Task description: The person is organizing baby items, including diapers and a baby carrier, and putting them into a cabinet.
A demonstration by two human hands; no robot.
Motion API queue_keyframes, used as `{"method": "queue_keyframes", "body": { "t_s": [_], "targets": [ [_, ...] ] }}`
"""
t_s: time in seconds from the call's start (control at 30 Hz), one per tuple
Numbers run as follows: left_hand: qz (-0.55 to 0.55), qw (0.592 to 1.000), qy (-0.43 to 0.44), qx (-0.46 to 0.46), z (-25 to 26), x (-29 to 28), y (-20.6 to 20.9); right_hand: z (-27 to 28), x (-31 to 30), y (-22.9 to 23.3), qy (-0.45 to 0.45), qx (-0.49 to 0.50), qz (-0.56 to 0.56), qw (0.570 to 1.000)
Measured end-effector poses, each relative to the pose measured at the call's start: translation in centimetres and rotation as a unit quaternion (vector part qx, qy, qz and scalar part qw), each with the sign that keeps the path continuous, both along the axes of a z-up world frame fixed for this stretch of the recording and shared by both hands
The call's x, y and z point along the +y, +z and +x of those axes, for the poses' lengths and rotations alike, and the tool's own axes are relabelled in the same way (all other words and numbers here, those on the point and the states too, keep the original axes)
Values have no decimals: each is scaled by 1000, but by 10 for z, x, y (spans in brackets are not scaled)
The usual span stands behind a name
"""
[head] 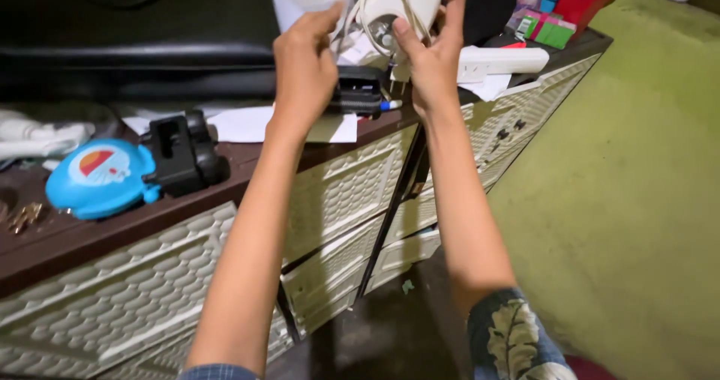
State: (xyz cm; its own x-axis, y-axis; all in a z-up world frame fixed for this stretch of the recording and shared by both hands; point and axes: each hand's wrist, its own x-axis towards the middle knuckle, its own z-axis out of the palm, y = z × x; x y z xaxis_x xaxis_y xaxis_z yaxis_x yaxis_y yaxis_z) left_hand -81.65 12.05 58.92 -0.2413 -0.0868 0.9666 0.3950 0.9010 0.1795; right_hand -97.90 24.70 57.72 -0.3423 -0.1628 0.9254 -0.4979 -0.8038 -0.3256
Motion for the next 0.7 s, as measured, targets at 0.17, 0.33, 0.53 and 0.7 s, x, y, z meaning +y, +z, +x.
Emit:
{"method": "queue_keyframes", "body": {
  "t_s": [0.17, 0.33, 0.53, 0.7],
  "targets": [
    [13, 1000, 13, 16, -14, -8, -4, -43, -60, 13, -160, 6, 30, 987],
    [2, 998, 64, 1, -14, -1, -17, -54, -93, 5, -356, 159, 127, 912],
    [-56, 983, 177, 2, -10, 13, -21, -37, -76, -4, -304, 175, 207, 913],
    [-119, 974, 188, 48, 0, 22, -22, -4, -40, -17, -295, 131, 166, 932]
  ]
}}
